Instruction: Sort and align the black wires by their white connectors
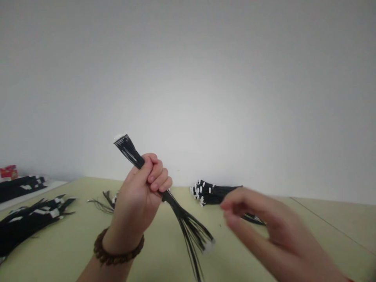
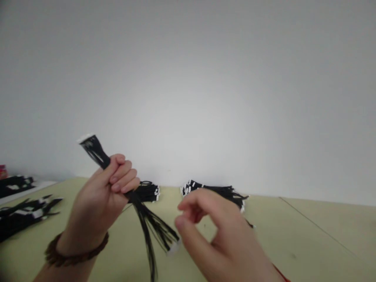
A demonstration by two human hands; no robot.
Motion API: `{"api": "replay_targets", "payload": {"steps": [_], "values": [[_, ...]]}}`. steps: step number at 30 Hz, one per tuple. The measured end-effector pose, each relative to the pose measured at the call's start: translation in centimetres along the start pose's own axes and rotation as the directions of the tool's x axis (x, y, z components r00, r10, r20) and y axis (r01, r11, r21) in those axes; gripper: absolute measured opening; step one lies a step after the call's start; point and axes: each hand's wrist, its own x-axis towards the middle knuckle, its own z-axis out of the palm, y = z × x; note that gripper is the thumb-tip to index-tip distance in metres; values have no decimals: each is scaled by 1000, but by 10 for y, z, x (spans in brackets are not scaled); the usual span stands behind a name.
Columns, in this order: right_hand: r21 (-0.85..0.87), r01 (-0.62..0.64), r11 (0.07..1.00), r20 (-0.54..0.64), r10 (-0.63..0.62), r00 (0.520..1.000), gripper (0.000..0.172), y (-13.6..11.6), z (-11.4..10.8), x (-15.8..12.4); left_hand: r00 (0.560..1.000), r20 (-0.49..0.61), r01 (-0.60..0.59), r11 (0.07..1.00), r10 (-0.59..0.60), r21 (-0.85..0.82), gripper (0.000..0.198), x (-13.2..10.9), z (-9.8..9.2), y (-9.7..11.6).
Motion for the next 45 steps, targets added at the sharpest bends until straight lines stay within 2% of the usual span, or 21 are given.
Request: {"api": "replay_targets", "payload": {"steps": [3, 7, 9, 13, 17, 22, 23, 25, 27, 28, 29, 30, 31, 33, 35, 37, 39, 41, 45], "values": [[-113, -53, 992, 222, 78, 972, 5, -5, 10, 23, 998, -48, -39, 992, 33, -121, 38, 6, -5, 1], [-144, -44, 989, 286, 84, 955, 5, 0, 25, 33, 996, -71, -69, 980, 57, -186, 42, 8, -8, 6], [-152, -14, 988, 276, 56, 959, 11, 3, 26, 33, 992, -75, -107, 991, 101, -85, 39, 8, -9, 5], [-252, 12, 968, 191, 38, 981, 15, 8, 15, 31, 984, -41, -159, 960, 173, 232, 28, 9, -12, -4], [-314, -29, 949, 133, 74, 988, 18, 10, -3, 28, 996, -30, -67, 895, 89, 441, 16, 15, -20, -13], [-121, -137, 983, 103, 150, 983, 15, 18, -20, 29, 999, -28, 45, 733, -36, 679, 23, 23, -36, -17], [-122, -160, 980, 44, 166, 985, 16, 22, -23, 30, 997, -18, 64, 692, -74, 719, 25, 23, -38, -16], [-183, -211, 960, -186, 177, 966, 19, 32, -30, 32, 989, 7, 84, 606, -147, 791, 26, 24, -40, -12], [-240, -266, 934, -445, 138, 885, 23, 43, -37, 33, 977, 41, 74, 519, -207, 852, 22, 23, -40, -7], [-255, -285, 924, -528, 114, 842, 25, 48, -41, 34, 972, 59, 61, 487, -227, 871, 20, 23, -40, -5], [-265, -288, 920, -561, 96, 822, 28, 52, -44, 35, 968, 72, 51, 469, -242, 882, 20, 22, -40, -4], [-274, -276, 921, -544, 88, 835, 31, 56, -46, 35, 963, 81, 45, 450, -256, 892, 20, 21, -40, -4], [-286, -252, 924, -489, 85, 868, 32, 59, -47, 35, 961, 85, 40, 435, -264, 900, 18, 21, -40, -5], [-296, -180, 938, -270, 99, 958, 30, 64, -44, 36, 962, 75, 58, 465, -262, 883, 10, 20, -41, -10], [-282, -123, 952, -12, 124, 992, 25, 67, -36, 37, 965, 60, 88, 530, -255, 843, 6, 19, -41, -16], [-267, -92, 959, 177, 143, 974, 20, 65, -24, 37, 963, 53, 118, 590, -264, 799, 8, 18, -40, -24], [-243, -71, 967, 282, 141, 949, 18, 59, -11, 37, 958, 56, 138, 621, -282, 771, 11, 16, -38, -31], [-199, -61, 978, 330, 125, 936, 18, 50, 0, 38, 947, 69, 159, 645, -314, 747, 10, 14, -36, -38], [-75, -91, 993, 352, 112, 929, 24, 37, 17, 37, 922, 99, 198, 676, -374, 709, 6, 13, -32, -46]]}}
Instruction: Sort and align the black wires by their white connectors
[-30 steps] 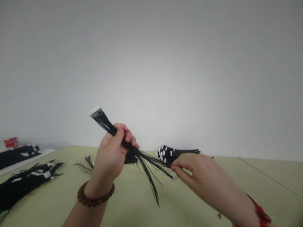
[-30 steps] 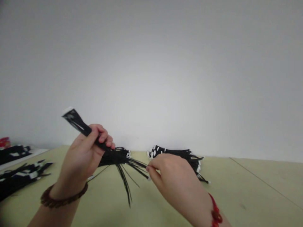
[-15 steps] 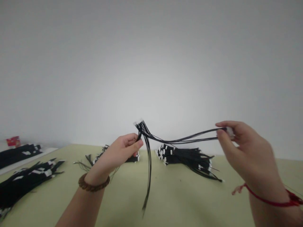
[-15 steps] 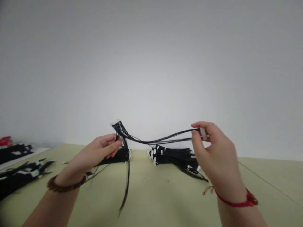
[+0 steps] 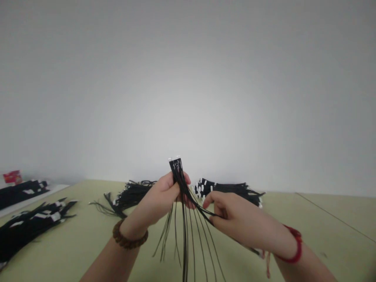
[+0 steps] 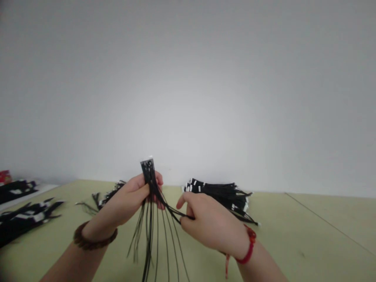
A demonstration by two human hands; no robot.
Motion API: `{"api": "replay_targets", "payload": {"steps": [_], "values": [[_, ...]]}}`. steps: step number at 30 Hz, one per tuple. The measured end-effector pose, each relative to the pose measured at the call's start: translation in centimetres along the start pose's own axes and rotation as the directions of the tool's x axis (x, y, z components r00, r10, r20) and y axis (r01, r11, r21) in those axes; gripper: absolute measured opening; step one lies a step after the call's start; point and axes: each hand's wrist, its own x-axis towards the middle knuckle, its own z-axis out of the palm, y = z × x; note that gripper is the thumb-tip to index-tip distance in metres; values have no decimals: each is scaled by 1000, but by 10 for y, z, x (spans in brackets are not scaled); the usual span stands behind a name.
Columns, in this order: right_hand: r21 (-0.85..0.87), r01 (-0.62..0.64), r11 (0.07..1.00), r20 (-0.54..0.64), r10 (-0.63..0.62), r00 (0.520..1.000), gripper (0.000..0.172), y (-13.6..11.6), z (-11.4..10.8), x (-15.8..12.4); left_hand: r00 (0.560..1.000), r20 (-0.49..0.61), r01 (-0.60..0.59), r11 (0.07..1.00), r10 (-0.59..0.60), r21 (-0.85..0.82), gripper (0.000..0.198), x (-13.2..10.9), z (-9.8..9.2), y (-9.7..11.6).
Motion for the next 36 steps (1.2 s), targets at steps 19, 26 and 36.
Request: {"api": "replay_targets", "payload": {"steps": [19, 26, 36], "values": [[371, 11, 929, -81, 21, 996, 12, -1, 9, 10, 989, 107, 56, 929, -101, 365, 7, -8, -6, 12], [415, 92, 905, -192, -12, 981, 12, -14, 15, 10, 992, 52, 95, 950, -116, 296, 8, -6, -1, 8], [451, 33, 892, -163, 46, 986, 11, -17, 27, 7, 989, 89, -148, 878, 120, 455, 9, -12, 3, 3]]}}
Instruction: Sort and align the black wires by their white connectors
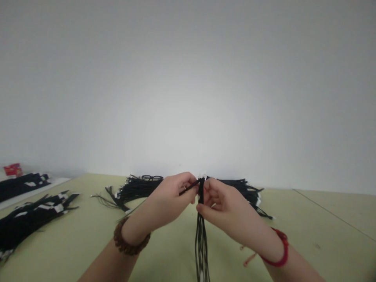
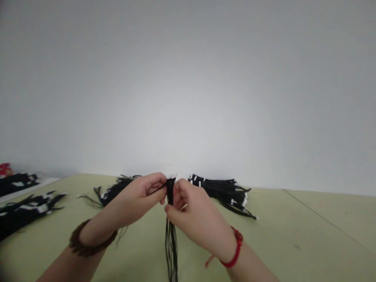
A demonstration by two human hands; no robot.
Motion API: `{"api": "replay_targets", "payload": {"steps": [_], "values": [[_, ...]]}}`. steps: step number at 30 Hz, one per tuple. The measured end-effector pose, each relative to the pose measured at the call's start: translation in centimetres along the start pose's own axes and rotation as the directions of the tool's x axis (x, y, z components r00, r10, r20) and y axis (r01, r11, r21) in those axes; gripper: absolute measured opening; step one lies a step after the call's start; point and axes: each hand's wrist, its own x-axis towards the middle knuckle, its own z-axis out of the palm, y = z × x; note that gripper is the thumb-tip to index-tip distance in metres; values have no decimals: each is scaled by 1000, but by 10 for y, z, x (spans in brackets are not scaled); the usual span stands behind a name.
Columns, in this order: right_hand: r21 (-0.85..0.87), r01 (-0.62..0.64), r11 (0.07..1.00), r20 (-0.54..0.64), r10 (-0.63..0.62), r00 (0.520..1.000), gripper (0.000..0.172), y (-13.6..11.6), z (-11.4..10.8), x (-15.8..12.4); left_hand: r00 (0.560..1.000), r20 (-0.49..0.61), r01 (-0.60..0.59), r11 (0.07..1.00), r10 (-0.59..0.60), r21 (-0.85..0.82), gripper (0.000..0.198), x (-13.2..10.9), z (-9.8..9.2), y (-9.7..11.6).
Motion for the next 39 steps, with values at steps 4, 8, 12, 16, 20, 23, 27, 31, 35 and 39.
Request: {"api": "replay_targets", "payload": {"steps": [4, 8, 12, 16, 20, 23, 27, 31, 35, 39], "values": [[128, -46, 991, 57, 39, 998, 11, -3, -17, 1, 988, -55, -127, 957, 146, 261, 5, 1, -8, 1], [300, -41, 953, -104, 76, 992, 19, -7, -33, 3, 889, -158, -318, 826, 431, 465, 23, -4, -10, 13], [424, 113, 899, -401, 74, 913, 25, -8, -47, 4, 968, 83, -249, 885, 236, 393, 12, -18, -5, 24], [468, 259, 845, -597, 87, 797, 23, -8, -58, 4, 978, 203, -132, 911, 54, 391, 23, -24, 3, 26], [465, 339, 818, -675, 79, 734, 22, -9, -61, 4, 960, 273, -174, 902, 66, 394, 15, -19, 3, 26], [431, 366, 825, -689, 39, 723, 22, -8, -64, 4, 980, 199, -102, 930, 31, 353, 23, -13, -6, 24], [395, 296, 870, -572, -20, 820, 18, -3, -71, 1, 998, -28, 54, 994, -52, 93, 18, -6, -21, 16], [329, 198, 923, -349, -76, 934, 20, 1, -76, -2, 975, -167, 121, 983, -143, -136, 14, -4, -37, 10], [258, 177, 950, -227, -119, 967, 25, 3, -73, -1, 949, -155, 223, 932, -274, -285, 15, -8, -51, 9], [198, 179, 964, -283, -119, 952, 17, 5, -66, 2, 954, -53, 296, 955, -296, 3, 20, -15, -59, 10]]}}
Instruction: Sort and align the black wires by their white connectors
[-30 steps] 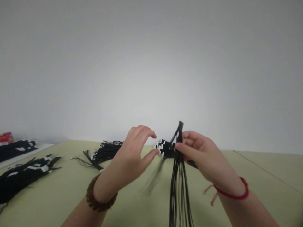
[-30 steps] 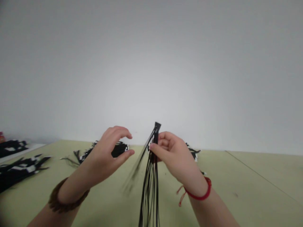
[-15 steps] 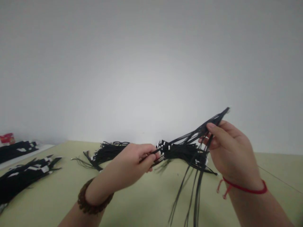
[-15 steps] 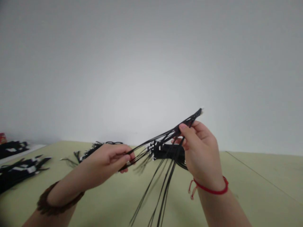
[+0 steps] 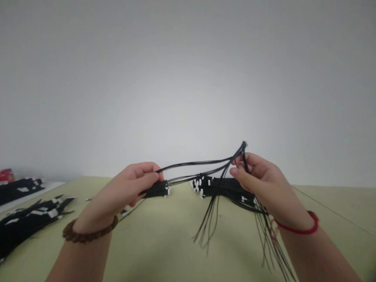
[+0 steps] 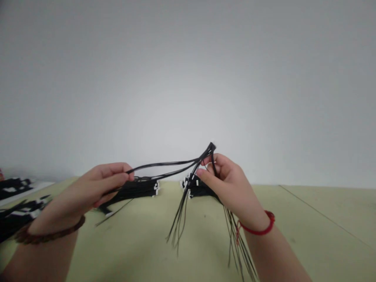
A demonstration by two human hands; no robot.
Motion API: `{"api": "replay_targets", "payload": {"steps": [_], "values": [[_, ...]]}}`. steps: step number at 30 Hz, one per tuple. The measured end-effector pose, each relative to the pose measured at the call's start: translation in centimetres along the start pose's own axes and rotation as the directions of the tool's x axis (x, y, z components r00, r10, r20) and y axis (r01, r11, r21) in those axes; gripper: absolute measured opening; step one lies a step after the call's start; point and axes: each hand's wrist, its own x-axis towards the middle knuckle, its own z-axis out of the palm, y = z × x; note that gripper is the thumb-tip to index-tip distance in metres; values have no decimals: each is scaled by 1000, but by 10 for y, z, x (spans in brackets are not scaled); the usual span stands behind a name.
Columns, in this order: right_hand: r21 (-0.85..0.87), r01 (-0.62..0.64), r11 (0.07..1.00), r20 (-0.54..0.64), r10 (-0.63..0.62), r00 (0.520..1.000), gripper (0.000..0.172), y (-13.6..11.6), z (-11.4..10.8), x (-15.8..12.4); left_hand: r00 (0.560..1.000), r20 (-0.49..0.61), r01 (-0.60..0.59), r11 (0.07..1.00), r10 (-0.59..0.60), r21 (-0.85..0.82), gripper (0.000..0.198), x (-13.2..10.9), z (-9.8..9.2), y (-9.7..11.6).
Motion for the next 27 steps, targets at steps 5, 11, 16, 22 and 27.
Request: {"api": "replay_targets", "payload": {"steps": [5, 11, 16, 22, 27], "values": [[-97, 2, 995, -7, -3, 1000, 18, 0, 10, -2, 951, 307, -175, 858, 21, 482, 22, -2, 7, -10], [-252, 12, 968, 7, -11, 1000, 12, 2, 29, -9, 857, 402, -471, 808, 323, 355, 55, 3, 38, -5], [-389, 37, 920, 21, -31, 999, 7, 4, 44, -15, 916, 136, -391, 914, 376, 108, 57, -1, 55, 8], [-377, 50, 925, 74, -24, 997, 13, 10, 47, -13, 928, 219, -160, 854, 301, -495, 31, -4, 51, 10], [-216, -29, 976, 80, 47, 996, 18, 10, 43, -10, 943, 138, -233, 897, 303, -376, 30, 0, 44, 8]]}}
